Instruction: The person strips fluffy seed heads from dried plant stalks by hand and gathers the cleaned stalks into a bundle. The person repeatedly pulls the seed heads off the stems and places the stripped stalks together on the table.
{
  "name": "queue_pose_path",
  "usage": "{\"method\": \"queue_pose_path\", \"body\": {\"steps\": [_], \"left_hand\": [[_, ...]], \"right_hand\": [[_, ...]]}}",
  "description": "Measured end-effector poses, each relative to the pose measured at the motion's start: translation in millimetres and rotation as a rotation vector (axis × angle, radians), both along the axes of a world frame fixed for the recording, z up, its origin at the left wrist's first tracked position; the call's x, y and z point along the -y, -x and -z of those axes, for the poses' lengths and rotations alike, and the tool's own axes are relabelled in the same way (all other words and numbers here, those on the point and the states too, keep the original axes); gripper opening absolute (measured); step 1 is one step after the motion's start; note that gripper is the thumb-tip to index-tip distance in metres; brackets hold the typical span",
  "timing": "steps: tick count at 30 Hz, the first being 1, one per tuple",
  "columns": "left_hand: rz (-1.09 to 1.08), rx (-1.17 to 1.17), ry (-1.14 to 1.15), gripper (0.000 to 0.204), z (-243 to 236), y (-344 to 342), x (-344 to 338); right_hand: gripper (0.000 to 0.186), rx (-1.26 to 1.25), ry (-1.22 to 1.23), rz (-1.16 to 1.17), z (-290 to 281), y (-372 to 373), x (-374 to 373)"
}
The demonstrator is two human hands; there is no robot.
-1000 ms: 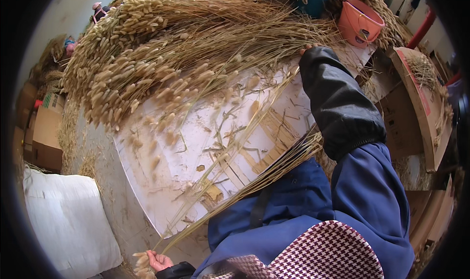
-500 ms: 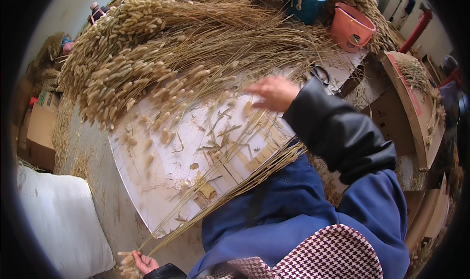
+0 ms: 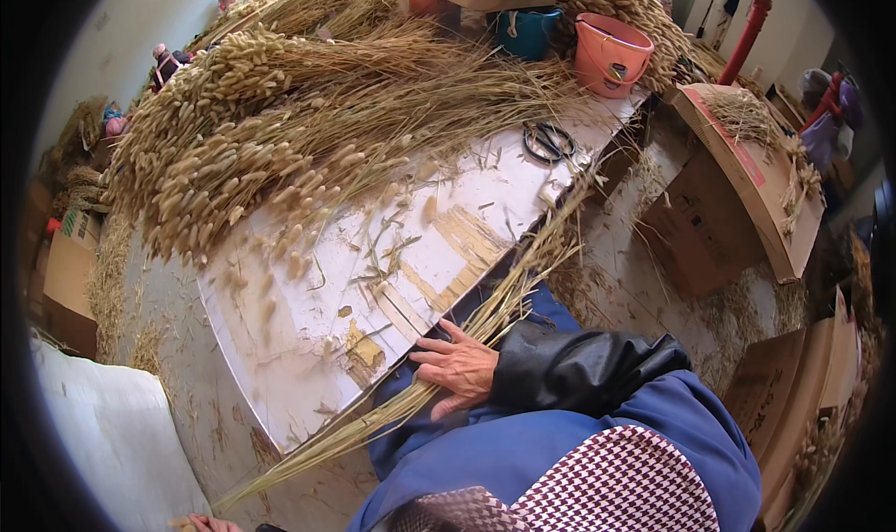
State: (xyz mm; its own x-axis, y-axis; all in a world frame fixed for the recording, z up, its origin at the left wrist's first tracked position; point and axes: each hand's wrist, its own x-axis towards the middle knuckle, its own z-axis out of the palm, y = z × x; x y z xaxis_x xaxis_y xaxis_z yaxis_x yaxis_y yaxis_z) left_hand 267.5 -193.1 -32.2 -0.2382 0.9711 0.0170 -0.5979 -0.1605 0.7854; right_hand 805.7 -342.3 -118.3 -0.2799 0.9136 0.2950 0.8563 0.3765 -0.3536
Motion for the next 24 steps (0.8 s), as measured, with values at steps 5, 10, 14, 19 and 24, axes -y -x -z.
{"method": "queue_pose_path", "body": {"steps": [5,10,14,19,24], "left_hand": [[0.150,0.177,-0.225,0.020,-22,26,-68],[0.303,0.328,-0.086,0.029,-6,-73,-119],[0.914,0.552,-0.190,0.021,19,-216,-127],[0.975,0.438,0.287,0.009,42,-397,-50],[1.139,0.141,0.446,0.007,32,-458,26]], "right_hand": [[0.028,-0.038,0.341,0.110,-40,3,15],[0.024,0.048,0.285,0.385,-112,-31,77],[0.011,0.206,0.104,0.743,-155,-49,157],[0.028,0.438,0.254,1.170,-146,-91,241],[0.071,0.322,0.483,1.196,-114,-104,267]]}}
